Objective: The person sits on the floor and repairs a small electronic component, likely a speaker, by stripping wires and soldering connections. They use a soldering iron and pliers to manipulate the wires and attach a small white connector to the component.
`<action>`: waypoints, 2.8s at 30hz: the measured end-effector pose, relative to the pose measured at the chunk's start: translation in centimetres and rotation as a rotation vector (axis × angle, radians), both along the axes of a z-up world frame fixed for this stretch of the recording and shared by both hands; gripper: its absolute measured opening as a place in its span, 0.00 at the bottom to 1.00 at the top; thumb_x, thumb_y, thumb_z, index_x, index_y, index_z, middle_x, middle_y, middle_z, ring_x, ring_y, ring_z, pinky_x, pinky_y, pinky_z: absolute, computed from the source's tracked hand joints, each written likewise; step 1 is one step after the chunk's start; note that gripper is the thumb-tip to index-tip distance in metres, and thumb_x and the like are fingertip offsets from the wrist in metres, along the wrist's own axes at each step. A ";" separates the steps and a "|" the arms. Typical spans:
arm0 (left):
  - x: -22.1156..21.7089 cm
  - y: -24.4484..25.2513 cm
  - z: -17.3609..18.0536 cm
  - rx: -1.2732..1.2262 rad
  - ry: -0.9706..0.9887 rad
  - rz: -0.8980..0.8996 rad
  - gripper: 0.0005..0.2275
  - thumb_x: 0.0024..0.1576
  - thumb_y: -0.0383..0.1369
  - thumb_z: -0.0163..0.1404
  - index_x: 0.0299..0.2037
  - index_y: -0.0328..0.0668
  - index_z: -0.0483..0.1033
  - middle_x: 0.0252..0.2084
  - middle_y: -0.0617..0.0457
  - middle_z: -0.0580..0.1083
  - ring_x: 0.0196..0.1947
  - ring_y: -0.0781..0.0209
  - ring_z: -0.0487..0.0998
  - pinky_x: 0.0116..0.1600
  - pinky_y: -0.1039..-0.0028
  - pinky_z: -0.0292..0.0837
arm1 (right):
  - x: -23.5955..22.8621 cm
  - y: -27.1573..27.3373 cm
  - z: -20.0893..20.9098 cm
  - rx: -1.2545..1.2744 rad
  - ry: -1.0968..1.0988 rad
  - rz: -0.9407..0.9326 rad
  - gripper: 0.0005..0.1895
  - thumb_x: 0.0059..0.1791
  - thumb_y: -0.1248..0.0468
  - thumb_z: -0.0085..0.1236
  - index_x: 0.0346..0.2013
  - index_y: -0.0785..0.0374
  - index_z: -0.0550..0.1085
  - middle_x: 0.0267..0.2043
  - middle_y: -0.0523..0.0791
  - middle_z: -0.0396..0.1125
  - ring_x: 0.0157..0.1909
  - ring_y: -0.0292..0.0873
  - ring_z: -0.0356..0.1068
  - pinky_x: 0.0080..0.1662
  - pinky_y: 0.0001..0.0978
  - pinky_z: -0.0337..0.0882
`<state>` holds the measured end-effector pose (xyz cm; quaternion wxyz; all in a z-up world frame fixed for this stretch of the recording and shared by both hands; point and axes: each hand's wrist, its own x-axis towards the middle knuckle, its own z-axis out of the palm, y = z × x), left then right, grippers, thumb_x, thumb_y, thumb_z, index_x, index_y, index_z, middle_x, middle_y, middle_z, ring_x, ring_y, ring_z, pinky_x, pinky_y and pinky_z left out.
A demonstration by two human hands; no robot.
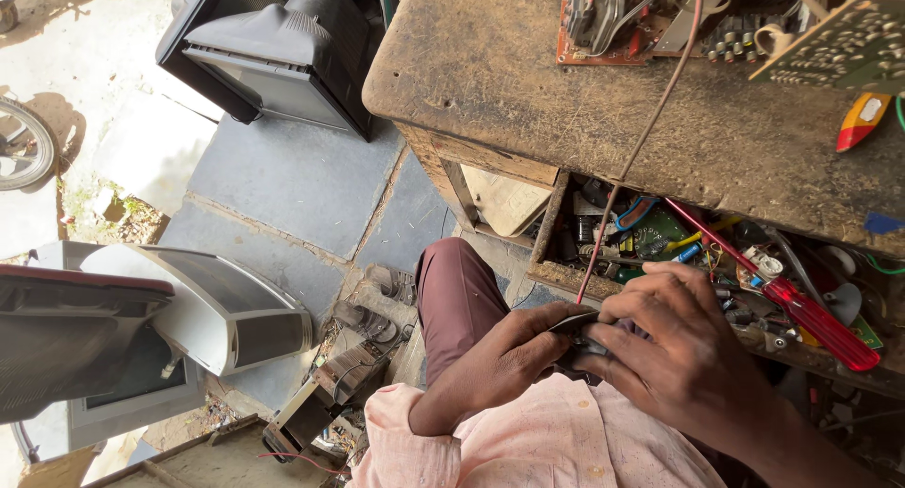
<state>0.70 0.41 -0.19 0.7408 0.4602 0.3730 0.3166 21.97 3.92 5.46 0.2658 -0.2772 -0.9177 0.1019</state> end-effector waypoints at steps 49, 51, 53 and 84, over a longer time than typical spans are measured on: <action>0.5 -1.1 -1.3 0.012 -0.216 0.016 0.16 0.69 0.35 0.45 0.60 0.30 0.68 0.39 0.58 0.73 0.35 0.73 0.71 0.41 0.80 0.69 | -0.3 2.1 -7.7 -1.655 0.969 -0.255 0.14 0.51 0.65 0.55 0.50 0.69 0.74 0.38 0.48 0.73 0.38 0.37 0.75 0.40 0.29 0.77; 0.7 -1.3 -1.7 0.016 -0.240 0.033 0.15 0.70 0.35 0.46 0.59 0.30 0.69 0.39 0.57 0.73 0.35 0.72 0.71 0.40 0.80 0.69 | -0.7 2.4 -8.4 -1.654 1.000 -0.303 0.10 0.52 0.65 0.56 0.44 0.70 0.74 0.35 0.48 0.73 0.34 0.38 0.74 0.37 0.31 0.77; 0.9 -1.5 -1.9 -0.003 -0.260 0.071 0.14 0.70 0.34 0.46 0.58 0.29 0.71 0.38 0.57 0.73 0.34 0.72 0.70 0.39 0.80 0.68 | -0.8 2.4 -9.0 -1.656 1.026 -0.360 0.09 0.53 0.65 0.56 0.40 0.71 0.75 0.33 0.48 0.73 0.32 0.39 0.73 0.35 0.31 0.76; 1.2 -2.1 -2.8 -0.085 -0.400 0.172 0.22 0.69 0.29 0.39 0.73 0.27 0.61 0.43 0.55 0.73 0.38 0.72 0.69 0.45 0.79 0.68 | 0.9 0.3 -2.6 -0.272 0.467 -0.189 0.15 0.46 0.61 0.65 0.45 0.61 0.74 0.43 0.42 0.68 0.46 0.38 0.68 0.48 0.32 0.72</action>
